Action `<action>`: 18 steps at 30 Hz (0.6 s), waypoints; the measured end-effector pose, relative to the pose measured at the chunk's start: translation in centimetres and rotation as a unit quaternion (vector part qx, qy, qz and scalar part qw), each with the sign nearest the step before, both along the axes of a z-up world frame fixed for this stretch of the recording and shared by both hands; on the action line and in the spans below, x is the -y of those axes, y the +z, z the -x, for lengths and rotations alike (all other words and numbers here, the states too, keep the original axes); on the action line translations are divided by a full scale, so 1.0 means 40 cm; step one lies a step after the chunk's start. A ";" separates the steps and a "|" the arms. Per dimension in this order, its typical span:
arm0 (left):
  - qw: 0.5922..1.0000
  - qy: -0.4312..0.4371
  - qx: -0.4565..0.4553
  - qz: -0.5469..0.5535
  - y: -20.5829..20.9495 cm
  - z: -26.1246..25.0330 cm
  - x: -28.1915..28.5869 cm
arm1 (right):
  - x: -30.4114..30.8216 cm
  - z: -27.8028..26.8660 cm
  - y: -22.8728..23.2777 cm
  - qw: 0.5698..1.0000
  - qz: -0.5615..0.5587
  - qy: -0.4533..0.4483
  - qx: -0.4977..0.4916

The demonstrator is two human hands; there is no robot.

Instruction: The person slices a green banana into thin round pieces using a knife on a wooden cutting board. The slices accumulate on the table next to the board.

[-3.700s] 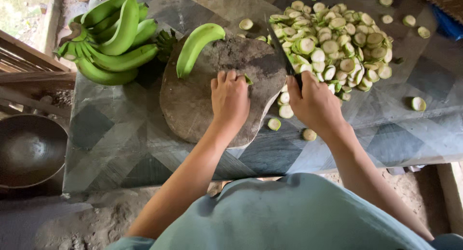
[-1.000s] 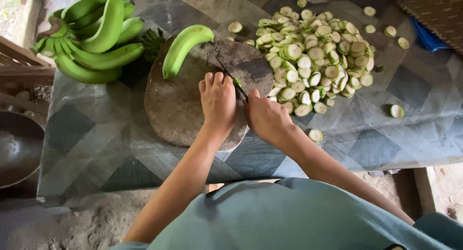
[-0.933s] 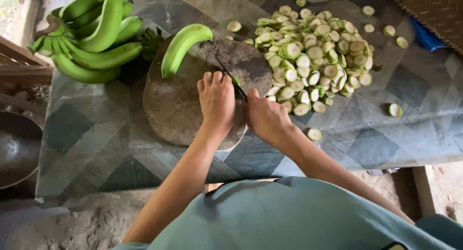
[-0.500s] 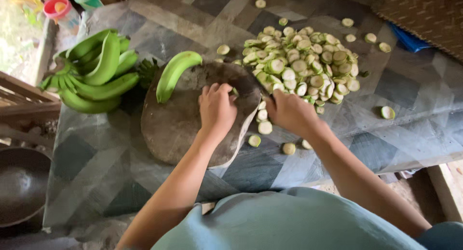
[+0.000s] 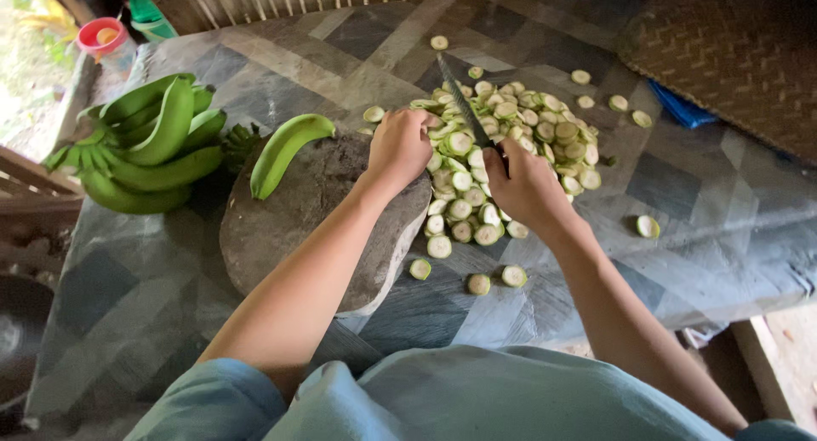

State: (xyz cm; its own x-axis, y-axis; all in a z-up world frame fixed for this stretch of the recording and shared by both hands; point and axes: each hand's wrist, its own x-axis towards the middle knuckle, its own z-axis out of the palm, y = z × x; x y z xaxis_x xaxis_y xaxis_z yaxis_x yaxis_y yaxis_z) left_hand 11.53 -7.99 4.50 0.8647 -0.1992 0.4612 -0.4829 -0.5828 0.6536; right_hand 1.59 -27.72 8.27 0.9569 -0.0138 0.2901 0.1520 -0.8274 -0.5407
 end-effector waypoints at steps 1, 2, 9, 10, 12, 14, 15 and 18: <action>1.000 0.013 0.002 -0.005 0.000 0.008 -0.007 | -0.010 0.008 0.000 1.000 0.005 -0.017 0.010; 1.000 0.029 0.003 -0.010 -0.001 0.018 -0.017 | -0.023 0.015 -0.003 0.999 0.010 -0.031 0.019; 0.994 0.083 0.066 -0.024 0.002 0.053 -0.115 | -0.068 0.030 -0.078 0.970 0.160 0.028 -0.179; 0.994 0.096 0.022 -0.045 0.001 0.054 -0.140 | -0.065 0.020 -0.088 0.973 0.147 0.027 -0.177; 0.987 0.116 -0.069 -0.085 -0.012 0.057 -0.187 | -0.051 0.006 -0.113 0.985 0.095 0.050 -0.133; 0.975 0.166 0.051 -0.135 -0.033 0.062 -0.249 | -0.037 -0.005 -0.135 0.995 0.014 0.092 -0.042; 0.962 0.189 0.113 -0.161 -0.041 0.060 -0.284 | -0.034 -0.014 -0.142 0.995 0.013 0.087 -0.053; 0.941 0.228 0.035 -0.246 -0.054 0.028 -0.378 | -0.034 -0.016 -0.162 0.993 0.019 0.083 -0.086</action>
State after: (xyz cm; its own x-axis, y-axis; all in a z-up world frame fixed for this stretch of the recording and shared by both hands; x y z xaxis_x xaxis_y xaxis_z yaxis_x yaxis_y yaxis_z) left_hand 10.42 7.12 2.34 0.8826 -0.0198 0.4696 -0.1418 -0.9638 0.2260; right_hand 2.22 -26.38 1.79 0.9805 0.1556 0.1199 0.1959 -0.8185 -0.5401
